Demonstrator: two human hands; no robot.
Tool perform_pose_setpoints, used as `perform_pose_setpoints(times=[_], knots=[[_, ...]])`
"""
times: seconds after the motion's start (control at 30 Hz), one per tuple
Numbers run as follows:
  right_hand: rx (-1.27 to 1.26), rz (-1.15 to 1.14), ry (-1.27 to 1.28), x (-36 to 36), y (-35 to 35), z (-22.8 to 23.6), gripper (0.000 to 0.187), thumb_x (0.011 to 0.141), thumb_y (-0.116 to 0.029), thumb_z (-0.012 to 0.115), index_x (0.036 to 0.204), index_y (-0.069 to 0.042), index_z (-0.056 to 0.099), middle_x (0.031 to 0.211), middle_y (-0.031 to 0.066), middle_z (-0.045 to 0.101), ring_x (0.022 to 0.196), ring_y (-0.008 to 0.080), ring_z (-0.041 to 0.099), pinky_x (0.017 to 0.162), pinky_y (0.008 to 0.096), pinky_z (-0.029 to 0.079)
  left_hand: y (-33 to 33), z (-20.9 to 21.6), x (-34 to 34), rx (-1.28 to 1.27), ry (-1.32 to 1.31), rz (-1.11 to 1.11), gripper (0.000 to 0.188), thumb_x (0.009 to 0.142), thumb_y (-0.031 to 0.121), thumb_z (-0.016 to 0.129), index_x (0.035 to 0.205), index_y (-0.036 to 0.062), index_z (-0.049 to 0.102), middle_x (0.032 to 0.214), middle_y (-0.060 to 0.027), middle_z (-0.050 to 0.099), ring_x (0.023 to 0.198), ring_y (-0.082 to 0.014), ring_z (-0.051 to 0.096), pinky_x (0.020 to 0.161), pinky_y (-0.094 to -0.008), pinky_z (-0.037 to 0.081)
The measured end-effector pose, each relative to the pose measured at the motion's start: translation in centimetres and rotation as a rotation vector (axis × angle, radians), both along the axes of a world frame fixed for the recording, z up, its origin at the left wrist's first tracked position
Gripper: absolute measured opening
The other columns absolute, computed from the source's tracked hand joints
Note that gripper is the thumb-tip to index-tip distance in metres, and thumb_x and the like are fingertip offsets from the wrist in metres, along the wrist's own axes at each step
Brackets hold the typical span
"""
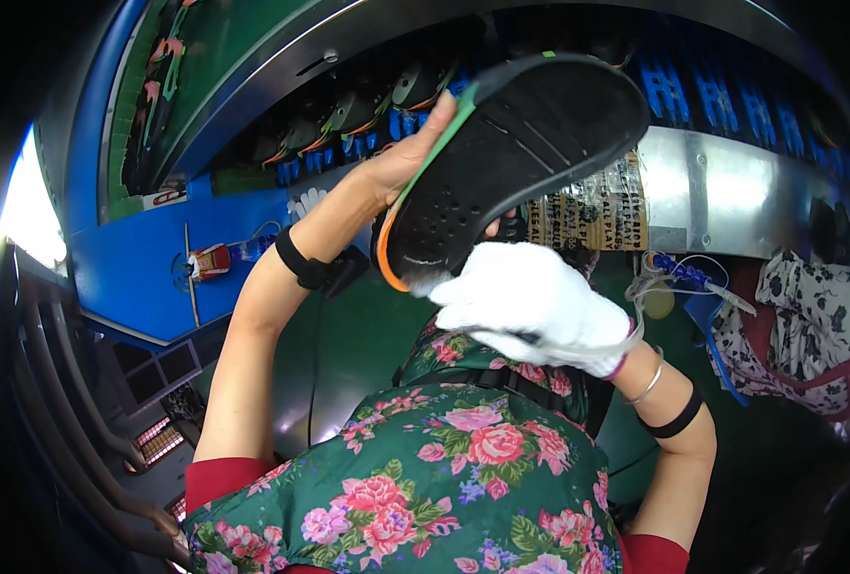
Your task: Applying a liquid adhesive or cleaner to the bottom of various shoe soles using a brush tool.
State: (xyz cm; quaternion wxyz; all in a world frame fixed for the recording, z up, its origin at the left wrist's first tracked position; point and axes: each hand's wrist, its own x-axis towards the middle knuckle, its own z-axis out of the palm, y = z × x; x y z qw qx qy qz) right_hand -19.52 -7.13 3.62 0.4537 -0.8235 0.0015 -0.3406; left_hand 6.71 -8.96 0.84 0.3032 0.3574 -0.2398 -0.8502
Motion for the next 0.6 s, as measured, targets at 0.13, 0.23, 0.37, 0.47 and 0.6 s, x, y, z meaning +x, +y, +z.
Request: perform_pose_setpoints(times=[0.13, 0.23, 0.37, 0.47, 0.6], knots=[[0.089, -0.040, 0.012, 0.3, -1.0, 0.0, 0.024, 0.083, -0.008, 0.085, 0.106, -0.014, 0.084, 0.108, 0.0094, 0.082, 0.085, 0.0288, 0.076, 0.078, 0.0382, 0.061, 0.1, -0.7, -0.2, 0.076, -0.232, 0.135, 0.096, 0.102, 0.084, 0.039, 0.151, 0.0040, 0.060, 0.126, -0.0185, 0.076, 0.099, -0.0242, 0.081, 0.084, -0.0402, 0.070], [0.369, 0.025, 0.102, -0.8, -1.0, 1.1, 0.013, 0.086, -0.009, 0.087, 0.099, -0.011, 0.086, 0.103, 0.0090, 0.084, 0.092, 0.0243, 0.079, 0.086, 0.0359, 0.062, 0.5, -1.3, -0.2, 0.157, 0.144, 0.121, 0.104, 0.099, 0.089, 0.032, 0.156, 0.0063, 0.055, 0.128, -0.0207, 0.075, 0.099, -0.0314, 0.081, 0.082, -0.0477, 0.070], [0.489, -0.396, -0.006, -1.7, -1.5, 2.4, 0.019, 0.086, -0.001, 0.086, 0.105, -0.003, 0.086, 0.107, 0.0107, 0.085, 0.095, 0.0208, 0.079, 0.088, 0.0340, 0.061, 2.8, -2.3, -1.2, 0.073, 0.332, 0.283, 0.084, 0.110, 0.070, 0.035, 0.156, 0.0032, 0.055, 0.136, -0.0221, 0.072, 0.112, -0.0369, 0.076, 0.099, -0.0524, 0.063], [0.371, -0.563, -0.033, -1.7, -2.2, 2.8, 0.024, 0.087, 0.000, 0.085, 0.110, -0.003, 0.084, 0.107, 0.0103, 0.084, 0.091, 0.0216, 0.077, 0.084, 0.0342, 0.061, 6.0, -3.5, -3.0, -0.003, 0.286, 0.485, 0.061, 0.116, 0.047, 0.044, 0.157, 0.0036, 0.056, 0.154, -0.0141, 0.064, 0.135, -0.0292, 0.065, 0.118, -0.0489, 0.051], [0.046, -0.468, -0.012, -1.7, -2.9, 2.5, 0.025, 0.086, -0.001, 0.084, 0.110, -0.007, 0.083, 0.106, 0.0121, 0.082, 0.090, 0.0270, 0.077, 0.081, 0.0374, 0.060, 9.5, -4.7, -4.0, 0.036, 0.035, 0.542, 0.058, 0.115, 0.045, 0.048, 0.158, 0.0072, 0.054, 0.162, -0.0136, 0.056, 0.150, -0.0359, 0.052, 0.126, -0.0602, 0.041]])
